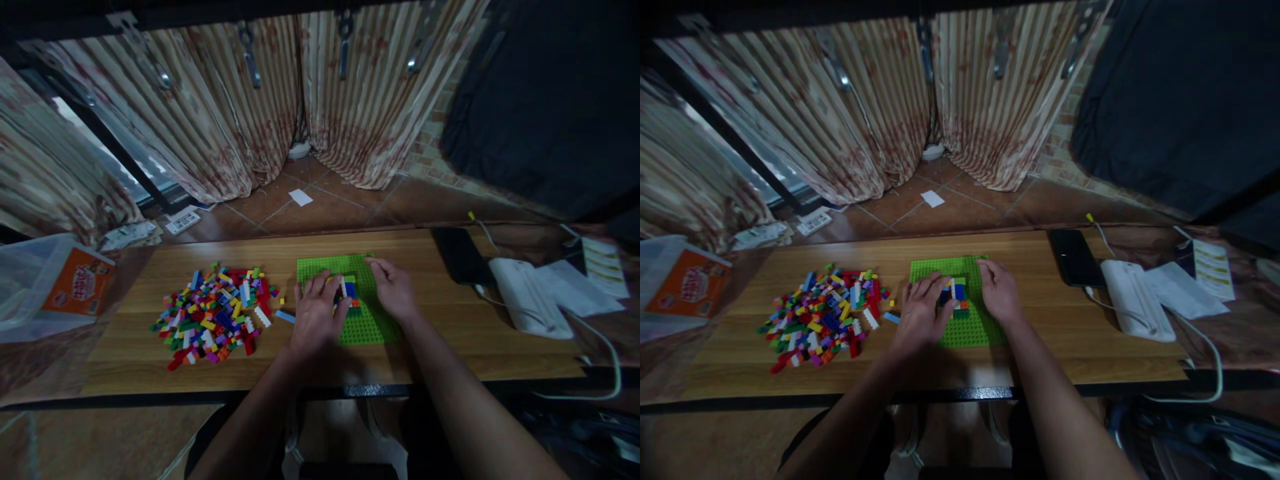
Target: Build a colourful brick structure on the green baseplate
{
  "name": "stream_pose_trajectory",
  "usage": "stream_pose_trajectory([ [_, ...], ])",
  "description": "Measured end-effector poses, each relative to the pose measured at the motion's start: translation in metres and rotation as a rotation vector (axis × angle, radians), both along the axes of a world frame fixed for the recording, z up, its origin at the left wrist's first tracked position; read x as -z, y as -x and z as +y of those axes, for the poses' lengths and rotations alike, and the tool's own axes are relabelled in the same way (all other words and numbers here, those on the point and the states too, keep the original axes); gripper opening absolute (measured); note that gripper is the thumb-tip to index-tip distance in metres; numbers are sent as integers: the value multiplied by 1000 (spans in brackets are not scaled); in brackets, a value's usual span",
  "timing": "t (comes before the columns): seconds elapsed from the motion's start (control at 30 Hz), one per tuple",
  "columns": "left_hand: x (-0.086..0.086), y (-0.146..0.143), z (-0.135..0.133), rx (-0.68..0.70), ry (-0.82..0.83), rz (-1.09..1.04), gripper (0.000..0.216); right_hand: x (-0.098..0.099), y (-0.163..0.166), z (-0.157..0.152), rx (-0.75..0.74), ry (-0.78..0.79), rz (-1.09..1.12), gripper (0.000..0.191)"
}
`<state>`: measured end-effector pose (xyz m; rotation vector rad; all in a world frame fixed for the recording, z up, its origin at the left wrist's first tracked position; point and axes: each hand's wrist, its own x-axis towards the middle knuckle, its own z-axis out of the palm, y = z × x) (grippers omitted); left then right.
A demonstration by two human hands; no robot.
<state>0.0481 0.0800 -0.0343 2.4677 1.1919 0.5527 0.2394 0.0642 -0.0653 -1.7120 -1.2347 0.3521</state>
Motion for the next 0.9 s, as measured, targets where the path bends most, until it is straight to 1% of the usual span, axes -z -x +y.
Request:
stream_pose_trajectory([
  [0.17, 0, 4, 11, -53, 71, -130, 38, -11, 5, -5, 19, 34, 56, 27],
  [0.27, -1, 5, 15, -67, 98, -148, 36, -14, 6, -8, -8, 127, 117, 19],
  [0.4, -2, 3, 19, -59, 95, -138, 35, -13, 5, -10, -114, 279, 166, 24],
  [0.5, -2, -2, 19, -59, 109, -119, 36, -12, 5, -9, -152, 297, 186, 27],
  [0.6, -1, -8, 18, -92, 101, -57, 38, -15, 7, -8, -170, 312, 187, 26],
  [0.77, 1, -18, 17, -178, 63, 7, 35, -22, 10, -7, -153, 398, 197, 29],
  [0.9, -2, -22, 20, -226, 118, -10, 29, -22, 11, -6, -146, 408, 221, 29],
])
